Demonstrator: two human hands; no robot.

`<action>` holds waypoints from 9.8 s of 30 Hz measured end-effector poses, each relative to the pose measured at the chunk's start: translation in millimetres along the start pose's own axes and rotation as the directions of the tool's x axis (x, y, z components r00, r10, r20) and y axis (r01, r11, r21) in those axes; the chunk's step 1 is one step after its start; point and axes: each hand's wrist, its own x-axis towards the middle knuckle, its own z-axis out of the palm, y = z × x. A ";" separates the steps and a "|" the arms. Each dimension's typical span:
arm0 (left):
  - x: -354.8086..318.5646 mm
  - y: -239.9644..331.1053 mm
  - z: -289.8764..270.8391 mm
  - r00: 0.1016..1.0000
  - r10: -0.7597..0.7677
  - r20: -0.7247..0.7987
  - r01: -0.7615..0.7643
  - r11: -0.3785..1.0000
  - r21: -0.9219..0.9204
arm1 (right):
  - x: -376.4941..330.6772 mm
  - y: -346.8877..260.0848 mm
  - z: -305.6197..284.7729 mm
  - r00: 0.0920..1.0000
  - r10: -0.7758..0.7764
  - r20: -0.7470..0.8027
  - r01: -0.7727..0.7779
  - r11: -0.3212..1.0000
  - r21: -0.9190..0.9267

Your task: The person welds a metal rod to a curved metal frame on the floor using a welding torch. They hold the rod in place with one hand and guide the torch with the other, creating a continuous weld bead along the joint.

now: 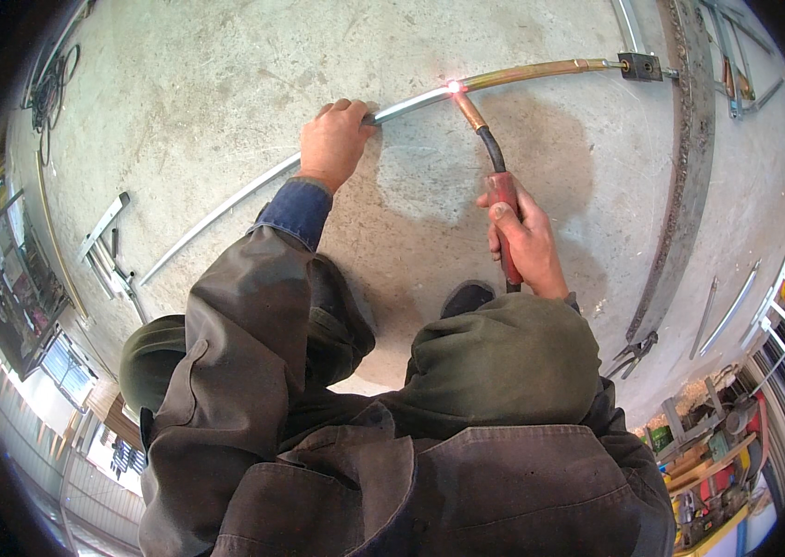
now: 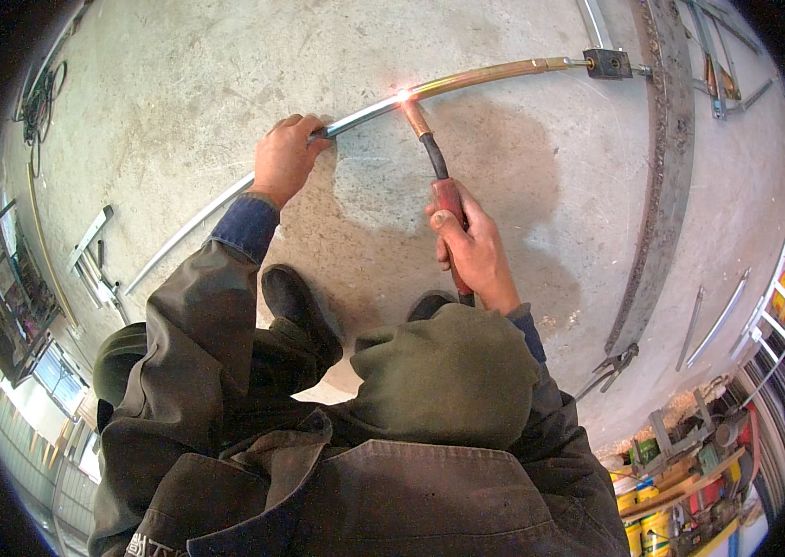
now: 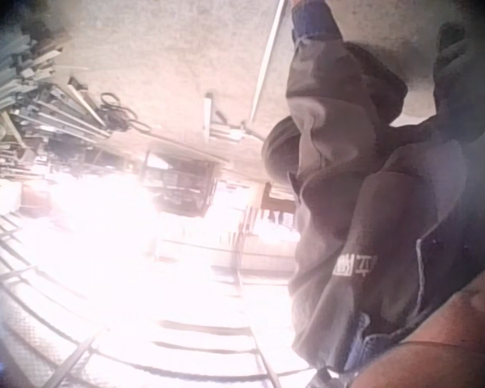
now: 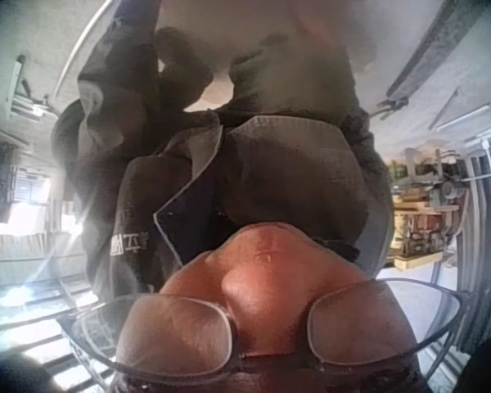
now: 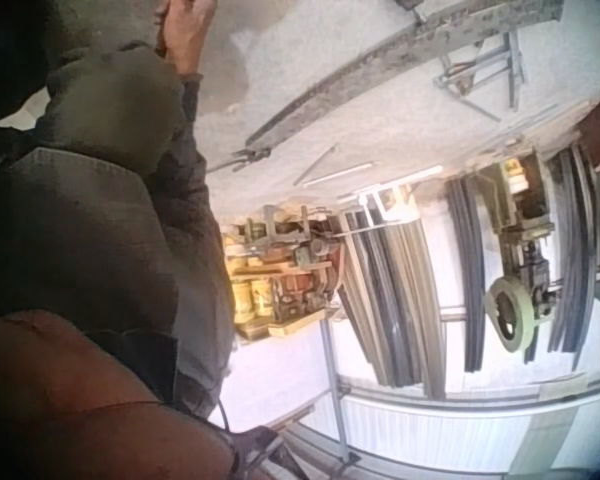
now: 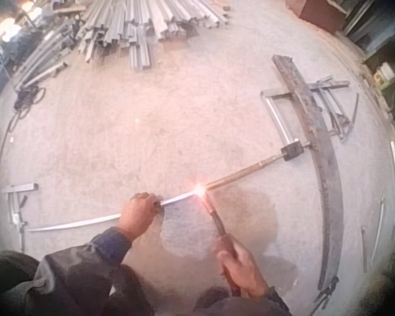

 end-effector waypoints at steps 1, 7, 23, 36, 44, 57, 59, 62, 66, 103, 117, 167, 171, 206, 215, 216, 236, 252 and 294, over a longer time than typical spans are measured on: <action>0.0 -0.4 0.4 1.000 0.001 -0.001 -0.001 1.000 0.002 | 0.4 0.8 0.4 1.000 -0.006 -0.001 0.006 1.000 0.007; 7.5 4.2 8.7 0.999 0.017 0.033 -0.018 1.000 0.025 | -1.4 0.7 -5.3 1.000 0.009 -0.029 -0.009 1.000 -0.019; 3.1 -15.3 14.7 1.000 0.014 -0.028 -0.015 0.998 -0.061 | 2.5 -7.1 3.1 0.999 0.020 -0.034 -0.022 0.998 -0.059; -0.4 -6.5 4.3 1.000 0.021 -0.016 -0.021 0.999 -0.040 | -3.3 2.5 -9.6 0.998 -0.061 0.034 0.056 0.991 0.124; 1.3 -1.2 1.5 1.000 0.003 0.007 -0.003 0.999 -0.043 | -2.7 3.9 -7.2 0.999 0.026 0.040 -0.029 0.996 0.084; 1.0 -1.9 2.6 1.000 0.014 -0.013 -0.014 1.000 -0.016 | 3.6 5.1 -7.5 0.999 -0.032 0.036 0.030 0.997 0.070; 1.1 -0.7 0.9 1.000 0.005 0.006 -0.005 1.000 -0.009 | 4.5 4.8 -8.4 0.998 -0.022 0.050 0.019 0.998 0.060; 1.4 0.7 -0.6 1.000 -0.011 0.024 0.011 1.000 -0.007 | 3.6 -1.3 -2.3 1.000 -0.021 0.016 0.021 1.000 0.021; 2.9 -1.5 2.9 0.998 -0.024 0.062 0.024 1.000 0.006 | 2.9 -3.2 -1.3 1.000 -0.011 -0.016 0.011 1.000 -0.015; -0.5 -9.0 5.8 0.998 0.030 -0.060 -0.037 0.992 -0.117 | 7.0 1.9 -1.2 0.998 -0.061 0.006 0.060 0.991 0.120; -3.3 -5.2 10.2 0.997 0.000 -0.075 -0.005 0.997 -0.077 | -11.4 -2.3 -12.7 0.995 -0.097 -0.012 0.098 0.986 0.136; -8.2 1.9 13.6 0.999 -0.012 -0.046 0.016 0.996 0.084 | -13.6 -1.8 0.7 0.999 -0.025 -0.036 0.027 0.997 0.067; -3.3 -1.5 4.2 0.999 0.000 0.041 -0.002 0.999 0.049 | -13.8 -3.6 0.3 0.999 -0.024 -0.044 0.027 0.997 0.077; -5.8 -1.6 8.1 1.000 0.006 -0.005 -0.006 1.000 0.024 | -0.2 -0.3 5.9 0.998 -0.047 -0.033 0.048 0.999 0.015; -4.0 -3.1 9.1 1.000 0.015 0.008 -0.015 1.000 -0.003 | 2.3 6.3 0.8 0.998 0.032 -0.056 -0.035 0.999 -0.038; -4.3 -5.5 8.5 1.000 0.020 0.005 -0.020 1.000 -0.012 | 4.3 9.8 1.1 0.992 0.086 -0.093 -0.093 0.993 -0.074; -12.2 -50.2 56.7 0.980 -0.178 -0.088 0.129 0.908 -0.399 | 6.2 3.2 8.5 0.998 0.019 -0.065 -0.019 1.000 0.001; -4.8 -2.3 6.5 0.998 0.036 -0.049 -0.037 0.999 -0.022 | -9.1 -8.2 3.9 1.000 0.011 -0.025 -0.009 0.997 0.076; -1.6 -2.1 9.2 1.000 -0.022 -0.011 0.022 0.999 0.033 | 4.5 -1.0 0.3 0.995 0.078 -0.059 -0.080 0.996 -0.048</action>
